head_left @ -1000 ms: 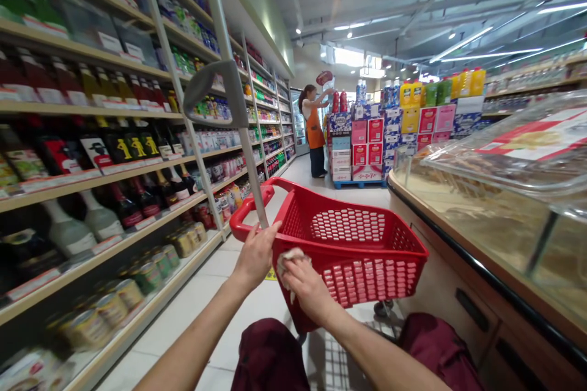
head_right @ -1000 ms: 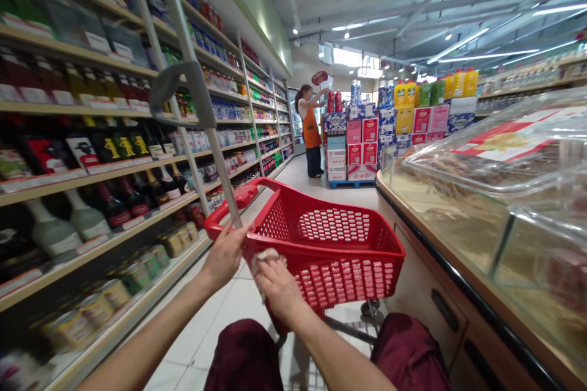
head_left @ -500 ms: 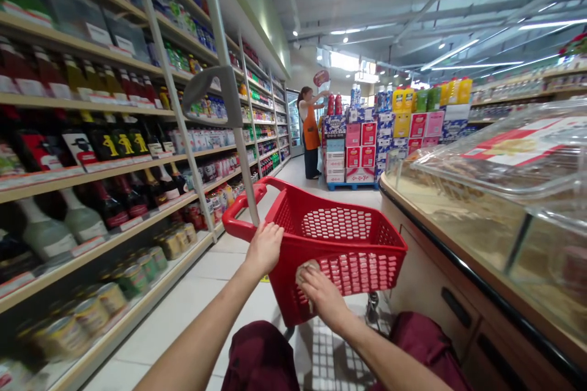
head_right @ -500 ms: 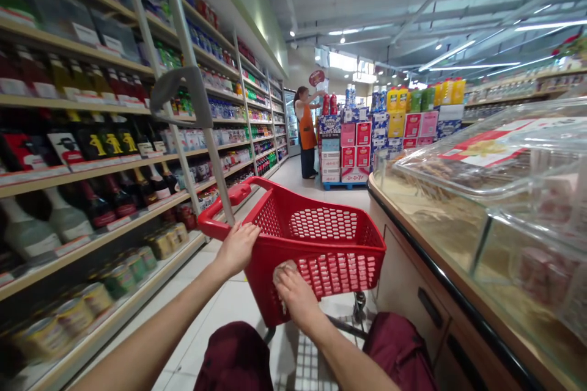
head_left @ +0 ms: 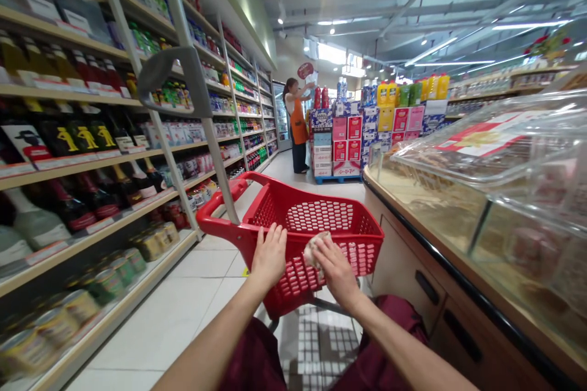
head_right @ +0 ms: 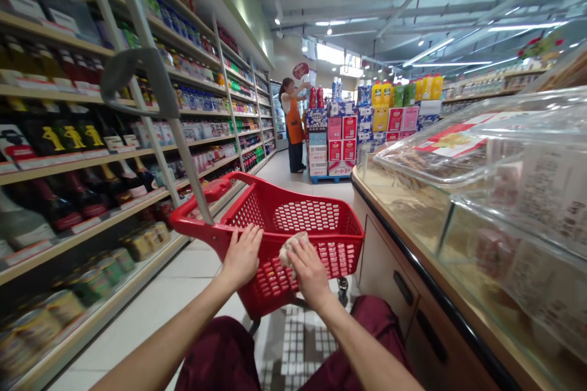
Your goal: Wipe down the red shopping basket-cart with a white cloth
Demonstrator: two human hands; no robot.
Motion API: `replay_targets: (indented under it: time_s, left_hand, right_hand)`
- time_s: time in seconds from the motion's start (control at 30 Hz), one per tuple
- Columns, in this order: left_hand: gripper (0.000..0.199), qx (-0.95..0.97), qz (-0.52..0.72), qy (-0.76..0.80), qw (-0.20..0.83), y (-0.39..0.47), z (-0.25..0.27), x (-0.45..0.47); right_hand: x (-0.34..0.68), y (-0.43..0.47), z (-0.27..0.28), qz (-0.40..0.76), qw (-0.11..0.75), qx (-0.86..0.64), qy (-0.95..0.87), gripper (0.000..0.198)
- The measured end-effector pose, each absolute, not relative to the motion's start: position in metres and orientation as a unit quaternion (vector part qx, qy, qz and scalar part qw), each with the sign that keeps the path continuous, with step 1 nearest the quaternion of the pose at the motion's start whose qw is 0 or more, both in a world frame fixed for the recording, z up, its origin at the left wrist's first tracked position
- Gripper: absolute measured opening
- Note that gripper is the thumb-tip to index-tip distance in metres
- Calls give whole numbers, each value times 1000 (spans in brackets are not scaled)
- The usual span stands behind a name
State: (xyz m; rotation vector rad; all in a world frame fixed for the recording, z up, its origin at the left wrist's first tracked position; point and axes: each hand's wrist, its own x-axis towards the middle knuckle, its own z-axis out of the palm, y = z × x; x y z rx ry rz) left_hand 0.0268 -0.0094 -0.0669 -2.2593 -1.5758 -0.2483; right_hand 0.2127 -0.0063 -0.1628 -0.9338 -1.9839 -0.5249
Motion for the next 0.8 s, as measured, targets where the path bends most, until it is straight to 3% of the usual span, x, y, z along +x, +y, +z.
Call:
replay_targets:
  time_s: [0.23, 0.43, 0.63, 0.8]
  left_hand:
    - [62, -806, -44, -568, 159, -14, -72, 60]
    - [62, -786, -55, -584, 195, -15, -77, 62]
    - [60, -780, -68, -584, 216, -17, -82, 59]
    - [62, -766, -72, -597, 228, -18, -90, 55]
  right_hand:
    - [244, -8, -195, -211, 392, -405, -799, 35]
    - [271, -7, -179, -205, 461, -426, -751, 41]
    - [282, -16, -204, -190, 405, -438, -780, 35]
    - [307, -19, -199, -194, 445, -463, -741, 39]
